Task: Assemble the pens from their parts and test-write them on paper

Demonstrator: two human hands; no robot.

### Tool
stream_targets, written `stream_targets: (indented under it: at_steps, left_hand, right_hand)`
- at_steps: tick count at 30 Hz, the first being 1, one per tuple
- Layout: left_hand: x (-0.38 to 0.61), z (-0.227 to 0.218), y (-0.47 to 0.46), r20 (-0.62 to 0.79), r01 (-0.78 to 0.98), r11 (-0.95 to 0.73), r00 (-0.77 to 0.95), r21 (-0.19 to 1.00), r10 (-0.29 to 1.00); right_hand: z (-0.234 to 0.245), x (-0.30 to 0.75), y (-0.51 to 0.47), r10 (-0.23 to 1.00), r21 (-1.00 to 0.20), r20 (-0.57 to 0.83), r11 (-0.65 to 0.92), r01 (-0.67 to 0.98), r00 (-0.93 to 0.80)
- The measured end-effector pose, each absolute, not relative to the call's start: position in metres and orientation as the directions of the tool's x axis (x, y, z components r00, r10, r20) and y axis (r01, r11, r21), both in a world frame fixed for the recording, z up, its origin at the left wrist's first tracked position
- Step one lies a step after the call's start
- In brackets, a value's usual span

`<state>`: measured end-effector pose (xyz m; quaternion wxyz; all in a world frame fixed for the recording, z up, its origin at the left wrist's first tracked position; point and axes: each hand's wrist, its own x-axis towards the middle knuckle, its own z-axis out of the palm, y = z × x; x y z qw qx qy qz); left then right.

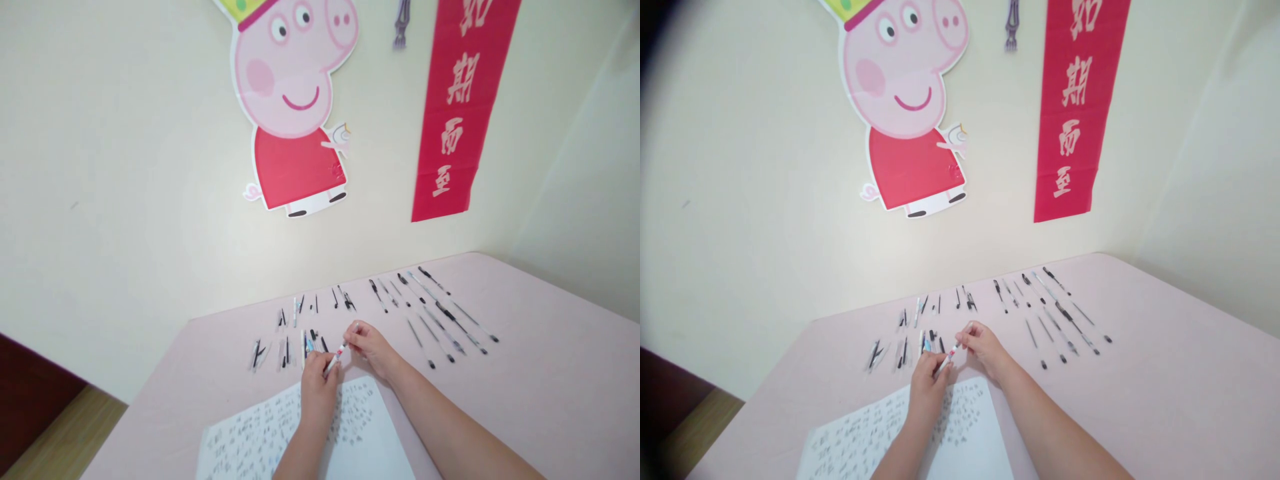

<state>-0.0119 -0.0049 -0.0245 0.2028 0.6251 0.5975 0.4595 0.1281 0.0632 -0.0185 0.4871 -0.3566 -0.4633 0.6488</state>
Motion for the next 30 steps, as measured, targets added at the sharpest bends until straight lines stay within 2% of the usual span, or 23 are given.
stream_targets:
  at_steps: [7,14,25,30]
  left_hand:
    - [-0.011,-0.022,-0.006,0.320,0.552,-0.193,-0.143,0.811,0.936]
    - [-0.010,-0.022,-0.006,0.327,0.556,-0.191,-0.154,0.809,0.933]
    - [-0.011,-0.022,-0.006,0.350,0.542,-0.215,-0.158,0.812,0.923]
    - [-0.011,-0.022,-0.006,0.339,0.548,-0.200,-0.165,0.812,0.926]
  right_hand:
    - [-0.018,0.126,0.061,0.962,-0.950,0.042,-0.045,-0.310,-0.268]
    - [-0.014,0.132,0.065,0.973,-0.834,0.008,-0.120,-0.539,-0.229]
    - [-0.024,0.133,0.071,0.989,-0.877,-0.011,-0.081,-0.473,-0.149]
    - [-0.021,0.132,0.069,0.986,-0.873,-0.024,-0.101,-0.477,-0.166]
